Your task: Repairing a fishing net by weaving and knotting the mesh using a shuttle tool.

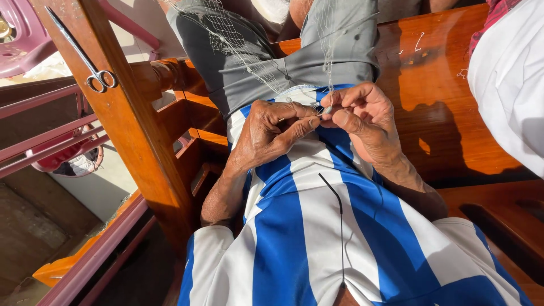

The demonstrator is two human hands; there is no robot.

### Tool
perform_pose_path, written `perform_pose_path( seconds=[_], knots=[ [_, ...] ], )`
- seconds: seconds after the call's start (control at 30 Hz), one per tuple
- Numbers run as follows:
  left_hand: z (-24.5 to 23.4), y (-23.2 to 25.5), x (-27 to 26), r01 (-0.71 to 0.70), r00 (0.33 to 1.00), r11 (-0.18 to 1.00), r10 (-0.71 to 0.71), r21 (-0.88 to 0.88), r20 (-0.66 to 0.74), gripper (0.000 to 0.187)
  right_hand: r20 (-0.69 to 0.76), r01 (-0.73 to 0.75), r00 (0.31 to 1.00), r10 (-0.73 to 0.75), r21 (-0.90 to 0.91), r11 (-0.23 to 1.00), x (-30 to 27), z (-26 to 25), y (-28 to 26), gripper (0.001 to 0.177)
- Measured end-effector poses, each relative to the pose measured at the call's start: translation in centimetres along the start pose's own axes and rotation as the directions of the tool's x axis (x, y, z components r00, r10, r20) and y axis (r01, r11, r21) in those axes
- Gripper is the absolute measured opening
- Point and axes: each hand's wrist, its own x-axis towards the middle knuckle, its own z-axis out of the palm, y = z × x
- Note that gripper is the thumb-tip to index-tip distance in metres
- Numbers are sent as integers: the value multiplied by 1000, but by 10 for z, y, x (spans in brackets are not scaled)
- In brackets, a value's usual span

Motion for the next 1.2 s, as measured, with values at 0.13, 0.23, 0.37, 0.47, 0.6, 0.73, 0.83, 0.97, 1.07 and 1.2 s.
perform_pose_path(
  seconds=[0.13,0.23,0.37,0.47,0.6,0.73,0.83,0.97,1.07,1.2],
  knots=[
    [2,-1,-1,-48,999,998,48,29,8,7,-36,-50,998,53,80,996,-1,-1,7,30],
    [1,-6,-3,-89,996,993,91,76,-21,9,-31,-110,992,120,218,970,-6,1,7,34],
    [2,-2,-3,-91,996,992,91,90,7,8,67,-309,949,308,390,867,-13,-9,14,35],
    [3,-1,-4,-82,997,994,82,77,-2,7,47,-325,942,332,373,869,-16,-9,17,23],
    [5,-3,-5,-85,991,994,91,66,-95,6,-119,-102,987,111,78,992,-22,8,15,17],
    [10,-9,-10,-74,986,995,82,63,-147,5,-101,10,995,-9,15,1000,-25,15,19,18],
    [15,-15,-10,-72,966,984,110,164,-235,3,-92,166,981,-172,-71,984,-22,14,22,19],
    [17,-7,-6,-129,953,950,198,285,-227,16,-32,329,936,-350,-275,904,-14,10,6,18],
    [13,5,-10,-221,942,876,306,428,-139,38,-58,318,935,-349,-293,902,-15,7,3,18],
    [-3,1,-8,-288,928,868,358,404,-107,40,-137,215,962,-235,-147,965,-8,10,11,16]
  ],
)
